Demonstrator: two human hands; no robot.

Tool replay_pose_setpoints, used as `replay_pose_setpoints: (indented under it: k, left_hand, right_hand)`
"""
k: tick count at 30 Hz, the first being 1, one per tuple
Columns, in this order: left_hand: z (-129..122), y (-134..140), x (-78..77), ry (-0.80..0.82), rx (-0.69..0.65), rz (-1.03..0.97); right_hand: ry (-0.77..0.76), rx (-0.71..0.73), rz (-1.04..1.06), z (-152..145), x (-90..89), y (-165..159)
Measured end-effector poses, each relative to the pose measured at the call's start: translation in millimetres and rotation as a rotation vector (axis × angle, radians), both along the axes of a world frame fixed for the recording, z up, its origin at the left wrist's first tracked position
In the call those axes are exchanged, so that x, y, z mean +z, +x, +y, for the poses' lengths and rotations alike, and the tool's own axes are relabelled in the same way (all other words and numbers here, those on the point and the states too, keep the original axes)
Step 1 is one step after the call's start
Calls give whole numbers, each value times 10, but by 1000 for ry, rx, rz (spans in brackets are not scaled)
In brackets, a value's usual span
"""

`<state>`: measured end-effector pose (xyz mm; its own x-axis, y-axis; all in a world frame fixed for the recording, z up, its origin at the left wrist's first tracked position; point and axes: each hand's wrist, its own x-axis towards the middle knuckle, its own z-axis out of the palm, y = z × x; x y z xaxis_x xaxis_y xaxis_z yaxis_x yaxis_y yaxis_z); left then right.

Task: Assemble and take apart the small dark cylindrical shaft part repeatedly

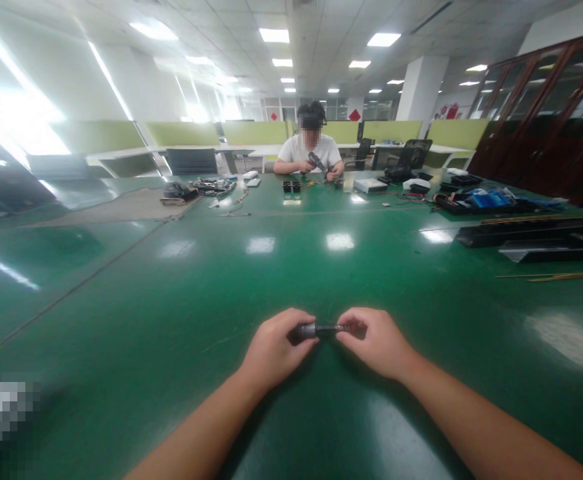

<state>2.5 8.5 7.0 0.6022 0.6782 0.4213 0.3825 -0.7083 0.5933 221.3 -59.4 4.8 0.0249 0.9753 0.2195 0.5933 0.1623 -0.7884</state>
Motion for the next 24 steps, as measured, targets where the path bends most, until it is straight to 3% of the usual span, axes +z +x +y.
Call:
replay_pose_setpoints:
  k: [7, 11, 13, 16, 20, 24]
  left_hand:
    - [42, -50, 8, 46, 44, 52]
    - [87, -88, 49, 90, 154, 52]
    - [115, -111, 90, 45, 237, 2]
    - [161, -194, 185, -162, 345, -101]
    - [159, -558, 323, -394, 328, -216]
    - [-55, -1253, 381, -214, 372, -63]
  right_hand:
    - [12, -24, -8, 5, -5, 23]
    - [8, -54, 16, 27, -35, 45]
    - [4, -58, 35, 41, -54, 50]
    - [-1, -52, 48, 54, -78, 48]
    - [4, -41, 49, 55, -82, 35]
    - [9, -31, 35, 43, -53, 23]
